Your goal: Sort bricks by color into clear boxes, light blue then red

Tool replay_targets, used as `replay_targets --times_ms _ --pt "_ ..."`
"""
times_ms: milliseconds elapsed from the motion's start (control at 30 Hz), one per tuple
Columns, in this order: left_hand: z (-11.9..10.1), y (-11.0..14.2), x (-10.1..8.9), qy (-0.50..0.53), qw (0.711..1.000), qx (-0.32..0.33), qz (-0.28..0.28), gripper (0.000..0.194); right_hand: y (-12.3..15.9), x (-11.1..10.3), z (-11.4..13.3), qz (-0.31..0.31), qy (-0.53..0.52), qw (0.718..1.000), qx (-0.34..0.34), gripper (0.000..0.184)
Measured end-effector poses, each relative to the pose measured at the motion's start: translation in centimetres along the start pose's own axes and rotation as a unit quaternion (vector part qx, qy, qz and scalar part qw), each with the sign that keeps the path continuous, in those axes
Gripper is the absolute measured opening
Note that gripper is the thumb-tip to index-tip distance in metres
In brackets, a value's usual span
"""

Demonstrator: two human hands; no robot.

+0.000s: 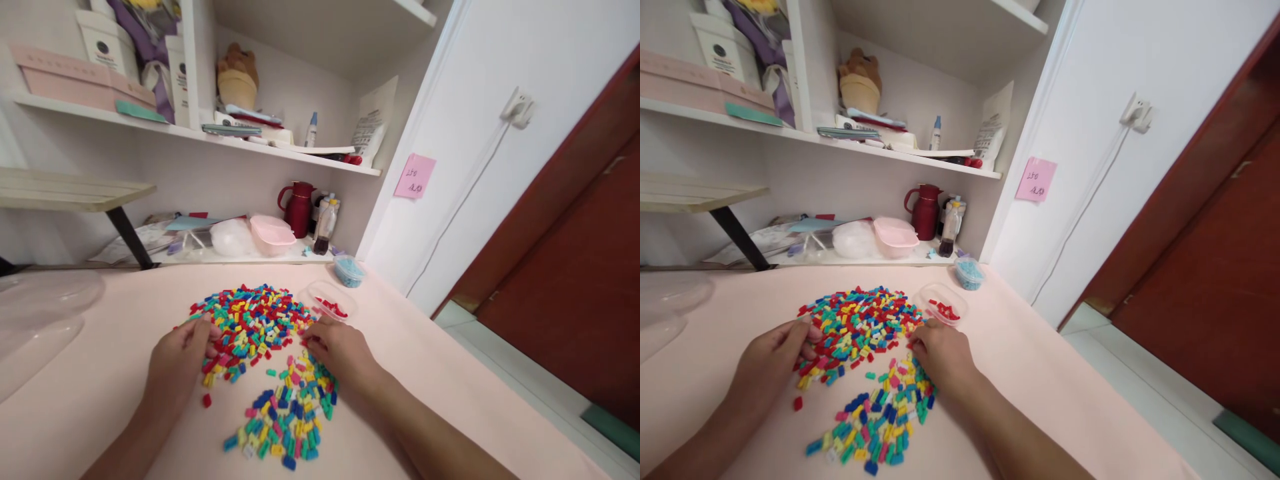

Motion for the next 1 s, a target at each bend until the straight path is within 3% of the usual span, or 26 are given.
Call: replay_targets --times_ms 133,400,567,733,867,1000 --pt "-0.1 0.0 -0.1 -0.008 1.0 0.008 -0.004 0.028 0.1 0.0 0.4 0.008 0.014 1.0 -0.016 0.022" --pt "-0.1 -0.1 -0.5 -0.028 0.999 0.027 -0.01 0.031 0.3 -0.8 0.8 -0.039 -0.007 0.999 -0.03 0.016" --pt "0.4 -0.4 -0.4 -0.03 0.999 0.014 -0.007 0.031 0.4 -4.4 -0.7 -0.158 -0.086 0.983 -0.03 0.014" --pt "0.3 -0.4 -0.3 -0.032 0.999 0.015 0.001 0.03 0.1 -6.6 -4.3 -0.26 -0.111 0.958 0.038 0.019" --pt "0.1 -0.3 -0.2 -0.032 0.999 0.017 -0.004 0.031 -0.2 -5.7 -4.2 -0.251 -0.13 0.959 0.02 0.025" --pt "0.1 -0.1 0.1 -0.011 1.0 0.028 0.001 0.03 0.3 -3.8 -0.9 -0.194 -0.171 0.962 -0.086 0.021"
Point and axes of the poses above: each hand's wrist, its own y-axis away from the middle knuckle, its own x-axis out of the palm, z = x × y, the point moved 6 cm from there along -y, towards the middle knuckle, and after that the axes turned 2 degrees about z, right-handed, at the moved point
